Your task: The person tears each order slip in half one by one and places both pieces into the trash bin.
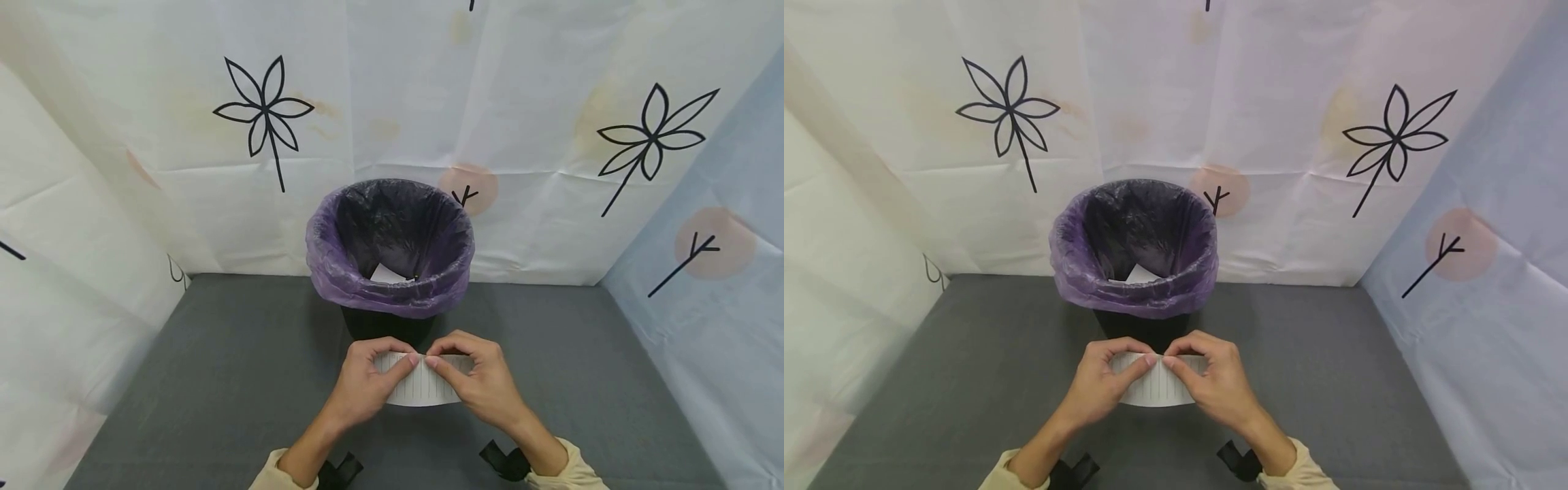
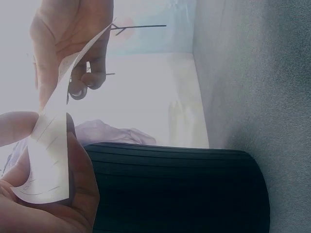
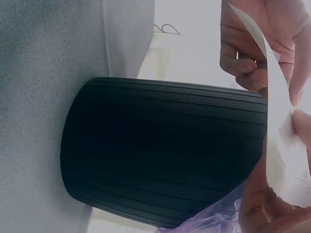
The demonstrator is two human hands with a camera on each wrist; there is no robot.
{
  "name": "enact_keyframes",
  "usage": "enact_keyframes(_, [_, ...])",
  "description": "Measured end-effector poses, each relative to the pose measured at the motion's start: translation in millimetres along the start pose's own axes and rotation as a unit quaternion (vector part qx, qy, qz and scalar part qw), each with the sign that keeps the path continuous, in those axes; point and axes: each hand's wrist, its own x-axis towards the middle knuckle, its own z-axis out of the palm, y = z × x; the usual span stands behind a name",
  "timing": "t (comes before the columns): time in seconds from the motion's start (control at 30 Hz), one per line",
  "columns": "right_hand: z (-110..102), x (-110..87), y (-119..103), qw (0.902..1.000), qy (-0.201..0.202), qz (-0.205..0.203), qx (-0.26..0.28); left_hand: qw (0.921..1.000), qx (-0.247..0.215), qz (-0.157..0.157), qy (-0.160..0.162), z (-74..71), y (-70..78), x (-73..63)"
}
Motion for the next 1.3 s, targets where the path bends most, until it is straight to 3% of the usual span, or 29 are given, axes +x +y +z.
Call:
enact_keyframes(0.23, [0.9, -0.1, 1.0, 0.9999, 0.012, 0.011, -0.002, 0.9999, -0.01, 0.0, 0.004, 0.6, 2.1, 2.0])
enact_keyframes(0.67, [3.3, -0.9, 1.2, 0.9994, 0.033, -0.005, -0.002, 0.9998, -0.013, -0.01, 0.007, 0.8, 2.1, 3.4])
enact_keyframes(1.07, [1.2, 1.0, -1.8, 0.9971, 0.065, -0.03, 0.023, 0.999, 0.0, -0.006, 0.044, -5.2, -1.5, 3.2])
enact_keyframes(1.3, [-1.4, 1.0, -4.6, 0.9958, 0.08, -0.005, 0.046, 0.9966, 0.005, -0.019, 0.08, -6.1, -4.3, 4.4])
